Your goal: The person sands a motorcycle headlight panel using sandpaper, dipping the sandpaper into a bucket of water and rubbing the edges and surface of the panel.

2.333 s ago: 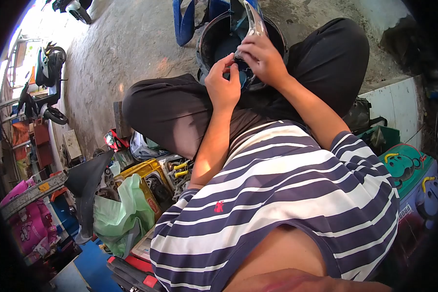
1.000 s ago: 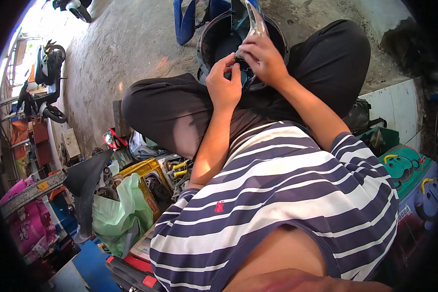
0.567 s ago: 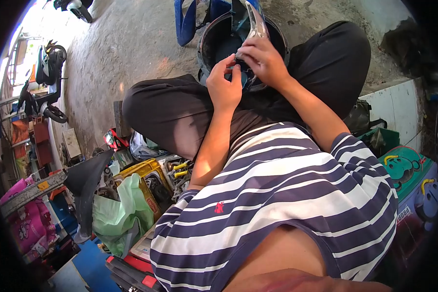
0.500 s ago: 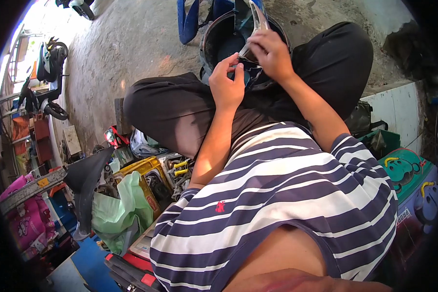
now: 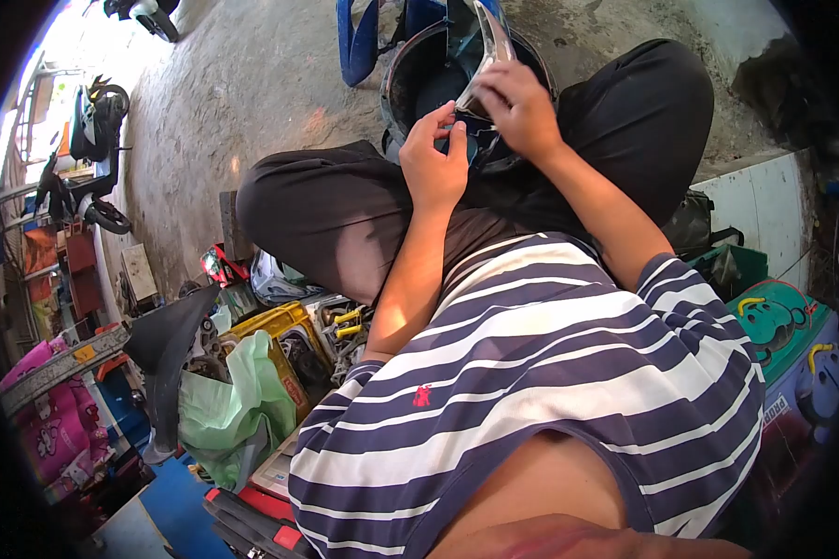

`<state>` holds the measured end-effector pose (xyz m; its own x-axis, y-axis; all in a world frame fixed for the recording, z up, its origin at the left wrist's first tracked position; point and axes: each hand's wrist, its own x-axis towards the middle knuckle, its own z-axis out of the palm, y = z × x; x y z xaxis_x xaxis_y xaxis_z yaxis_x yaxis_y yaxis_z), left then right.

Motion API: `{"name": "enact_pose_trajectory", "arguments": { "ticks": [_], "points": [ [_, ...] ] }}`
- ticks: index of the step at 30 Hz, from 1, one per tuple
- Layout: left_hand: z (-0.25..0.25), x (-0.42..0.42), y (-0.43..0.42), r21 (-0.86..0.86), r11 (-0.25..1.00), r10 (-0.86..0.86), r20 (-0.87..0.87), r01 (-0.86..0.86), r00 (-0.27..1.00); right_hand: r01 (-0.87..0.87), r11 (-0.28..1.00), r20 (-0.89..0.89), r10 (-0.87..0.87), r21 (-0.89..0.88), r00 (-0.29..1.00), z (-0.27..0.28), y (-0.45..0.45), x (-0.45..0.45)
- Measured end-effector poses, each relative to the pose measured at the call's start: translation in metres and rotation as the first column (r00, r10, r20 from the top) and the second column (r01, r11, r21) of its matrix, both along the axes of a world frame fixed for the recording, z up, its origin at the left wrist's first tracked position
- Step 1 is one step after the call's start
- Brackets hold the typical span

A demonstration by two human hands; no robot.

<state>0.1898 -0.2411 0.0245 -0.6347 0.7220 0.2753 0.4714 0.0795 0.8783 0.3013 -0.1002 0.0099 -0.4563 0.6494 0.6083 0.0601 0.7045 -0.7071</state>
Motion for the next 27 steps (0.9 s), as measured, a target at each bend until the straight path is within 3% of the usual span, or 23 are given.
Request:
{"name": "enact_pose_trajectory", "arguments": {
  "ticks": [2, 6, 9, 13, 17, 23, 27],
  "points": [
    [0.001, 0.001, 0.0, 0.011, 1.0, -0.001, 0.014, 0.001, 1.0, -0.104, 0.986, 0.004, 0.104, 0.134, 0.995, 0.004, -0.007, 0.001],
    [0.005, 0.001, -0.002, -0.036, 0.999, -0.004, -0.003, 0.004, 1.0, 0.04, 0.994, 0.015, -0.039, -0.105, 0.999, -0.006, 0.02, -0.004],
    [-0.003, -0.001, 0.001, 0.013, 1.0, 0.003, 0.011, -0.003, 1.0, 0.024, 0.996, 0.018, -0.026, 0.088, 1.0, -0.009, 0.017, -0.003],
    [-0.005, -0.002, 0.001, 0.04, 0.999, 0.005, -0.028, -0.004, 1.0, -0.138, 0.983, 0.002, 0.138, 0.123, 0.99, -0.005, 0.005, -0.001],
    [0.005, 0.0, -0.001, -0.002, 1.0, -0.003, -0.015, 0.003, 1.0, 0.103, 0.989, 0.02, -0.101, -0.104, 0.995, -0.015, 0.025, -0.002],
    [-0.006, -0.003, 0.001, 0.028, 1.0, -0.002, -0.029, 0.003, 1.0, -0.005, 0.996, 0.065, -0.001, 0.091, 0.998, -0.003, 0.002, 0.002],
    [-0.006, -0.002, 0.0, 0.018, 1.0, -0.009, -0.064, 0.011, 0.998, 0.125, 0.978, 0.037, -0.121, -0.164, 0.992, -0.014, 0.027, -0.002]
  ]
}}
